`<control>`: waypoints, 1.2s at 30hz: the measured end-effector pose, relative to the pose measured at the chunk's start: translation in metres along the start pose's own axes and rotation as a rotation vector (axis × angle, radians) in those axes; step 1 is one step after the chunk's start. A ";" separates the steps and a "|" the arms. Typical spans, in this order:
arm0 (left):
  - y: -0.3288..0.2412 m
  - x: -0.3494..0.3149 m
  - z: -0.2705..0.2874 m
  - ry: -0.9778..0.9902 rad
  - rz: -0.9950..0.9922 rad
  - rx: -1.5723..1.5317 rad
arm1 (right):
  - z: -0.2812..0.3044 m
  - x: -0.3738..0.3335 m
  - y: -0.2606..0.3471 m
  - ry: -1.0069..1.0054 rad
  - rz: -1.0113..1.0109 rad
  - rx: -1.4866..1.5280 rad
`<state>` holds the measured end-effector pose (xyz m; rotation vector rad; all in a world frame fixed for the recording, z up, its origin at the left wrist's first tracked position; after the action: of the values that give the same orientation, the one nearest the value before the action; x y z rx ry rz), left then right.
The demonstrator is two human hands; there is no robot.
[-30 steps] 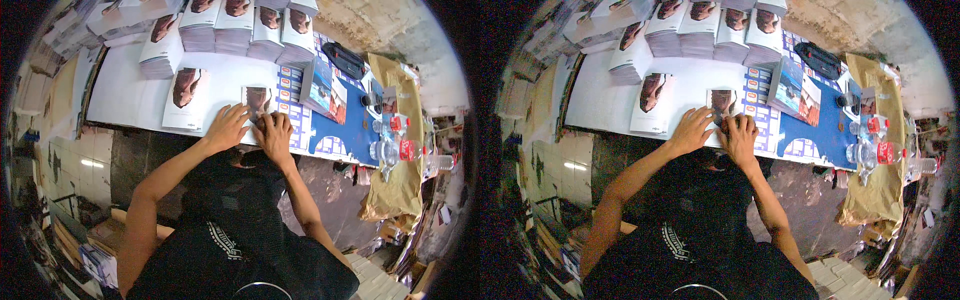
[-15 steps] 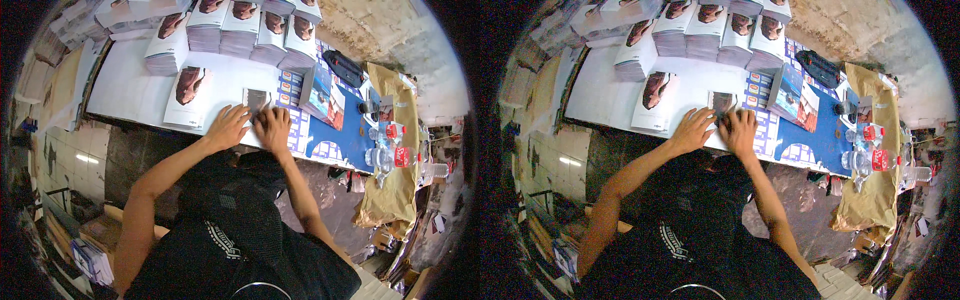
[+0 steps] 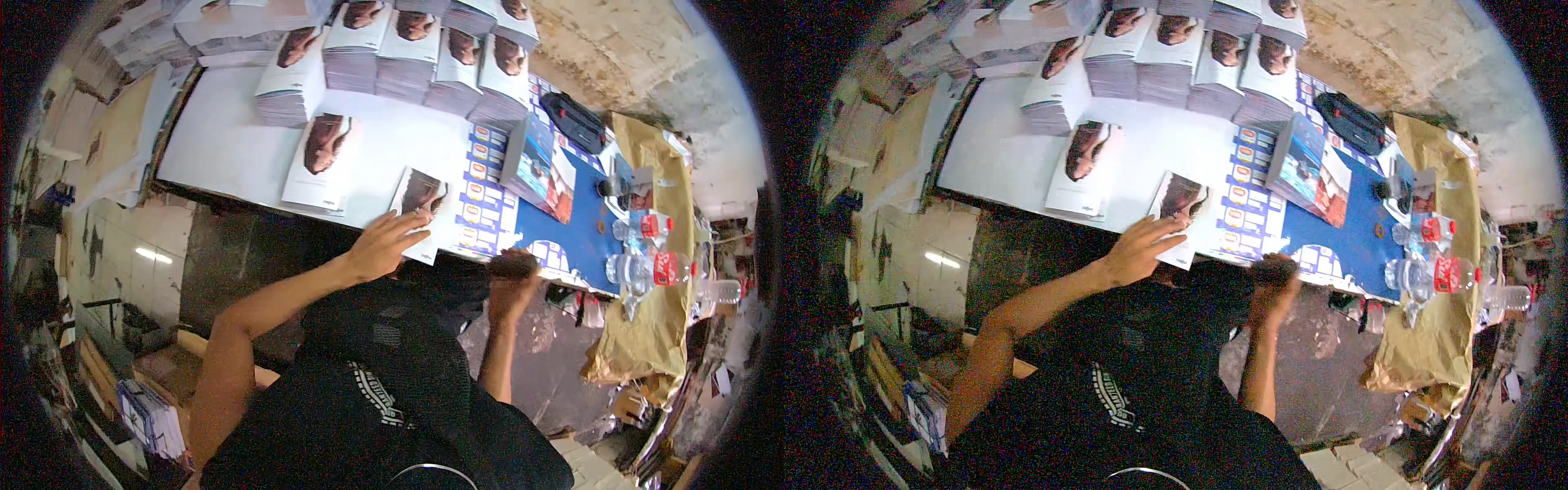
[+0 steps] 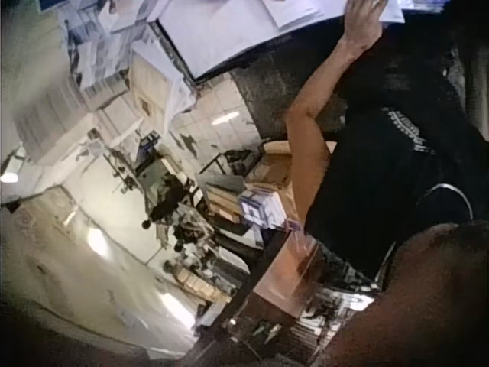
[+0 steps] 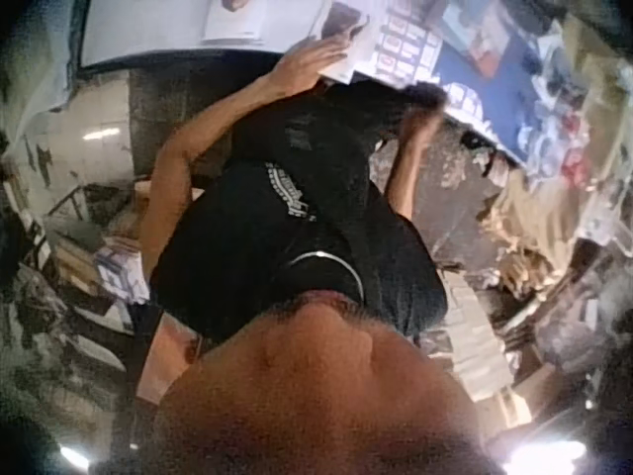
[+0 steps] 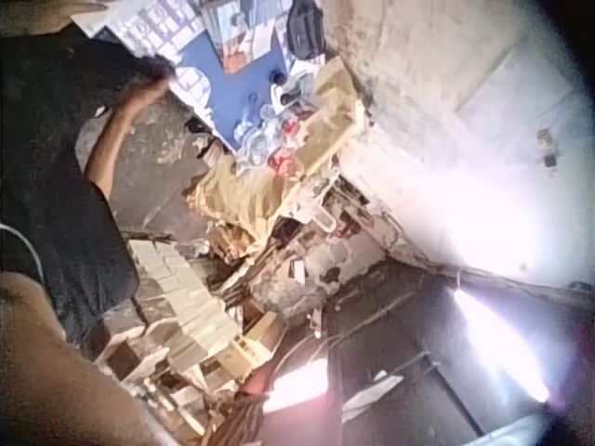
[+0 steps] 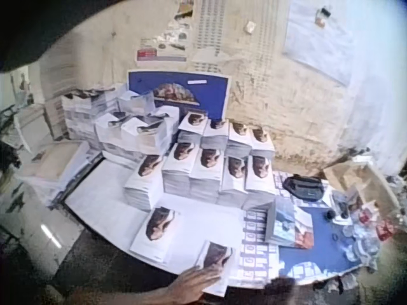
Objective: The recorder is sorting and pressing stacks of printed leaflets or brochures on a table in a workshop.
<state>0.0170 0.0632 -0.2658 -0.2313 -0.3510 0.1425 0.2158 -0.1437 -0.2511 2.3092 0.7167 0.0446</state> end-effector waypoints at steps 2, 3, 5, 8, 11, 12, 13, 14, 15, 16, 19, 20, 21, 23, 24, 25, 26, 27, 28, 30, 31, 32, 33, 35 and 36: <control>0.016 -0.003 0.057 -0.399 0.065 -0.087 | -0.002 0.002 0.011 -0.031 0.059 0.113; 0.021 -0.009 0.089 -0.450 0.210 -0.033 | -0.009 0.006 0.020 -0.096 0.178 -0.224; 0.038 -0.026 0.127 -0.443 0.275 0.145 | -0.013 0.019 0.025 -0.013 0.229 -0.638; 0.078 -0.049 0.124 -0.269 0.391 0.285 | -0.054 0.047 0.025 0.303 0.163 -1.033; 0.118 -0.085 0.088 -0.062 0.413 0.190 | -0.074 0.096 0.024 0.723 0.588 -1.625; 0.113 -0.081 0.094 0.019 0.377 0.130 | -0.058 0.121 0.019 0.708 0.370 -1.544; 0.106 -0.080 0.099 0.050 0.411 0.152 | -0.051 0.141 0.019 0.715 0.452 -1.538; 0.103 -0.083 0.100 0.027 0.398 0.163 | -0.045 0.152 0.015 0.727 0.531 -1.529; 0.096 -0.080 0.109 0.071 0.440 0.158 | -0.050 0.153 0.010 0.798 0.533 -1.627; 0.093 -0.082 0.108 -0.070 0.412 0.073 | -0.051 0.152 0.010 0.856 0.551 -1.731; 0.068 -0.064 0.128 -0.296 0.363 -0.199 | -0.015 0.160 -0.006 0.814 0.403 -1.530; 0.056 -0.060 0.133 -0.303 0.387 -0.252 | -0.026 0.142 -0.010 0.851 0.506 -1.478; 0.047 -0.051 0.136 -0.293 0.394 -0.435 | -0.028 0.131 -0.011 0.859 0.521 -1.481; 0.038 -0.031 0.125 -0.310 0.311 -0.620 | -0.040 0.110 -0.016 0.864 0.491 -1.437; 0.031 -0.015 0.110 -0.280 0.365 -0.832 | -0.031 0.107 -0.012 0.946 0.572 -1.421; 0.031 0.000 0.092 -0.206 0.422 -0.966 | -0.043 0.091 -0.015 0.943 0.513 -1.302; 0.043 0.018 0.046 -0.215 0.447 -0.999 | -0.062 0.067 -0.020 0.957 0.454 -1.184; 0.035 0.033 0.037 -0.097 0.618 -1.200 | -0.063 0.051 -0.026 1.034 0.521 -1.139; 0.027 0.044 0.028 -0.007 0.706 -1.257 | -0.041 0.045 -0.034 0.912 0.264 -1.117; 0.004 0.054 0.022 0.059 0.866 -1.354 | -0.078 -0.018 -0.039 0.974 0.149 -0.998; 0.009 0.054 -0.011 0.054 0.858 -1.360 | -0.068 -0.022 -0.038 1.052 0.174 -1.088; 0.029 0.050 -0.057 -0.058 0.836 -1.045 | -0.061 -0.025 -0.037 1.152 0.199 -1.181; 0.041 0.051 -0.079 -0.153 0.805 -0.732 | -0.081 -0.048 -0.030 0.974 0.040 -0.912; 0.033 0.035 -0.058 -0.285 0.727 -0.677 | -0.028 -0.043 -0.013 0.604 0.084 -0.892; 0.038 0.032 -0.032 -0.033 0.691 -0.481 | 0.006 -0.043 0.004 0.281 0.117 -0.849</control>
<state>0.0548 0.0987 -0.2942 -0.8247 -0.3226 0.7467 0.1829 -0.1718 -0.2458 1.5289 0.5461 0.6158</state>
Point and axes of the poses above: each hand's wrist, its own x-axis towards the middle knuckle, its own z-axis out of the back of the hand, y = z × x, the point moved 3 cm from there along x, towards the middle knuckle, and after that the axes turned 13 degrees about x, right-handed, at the moved point
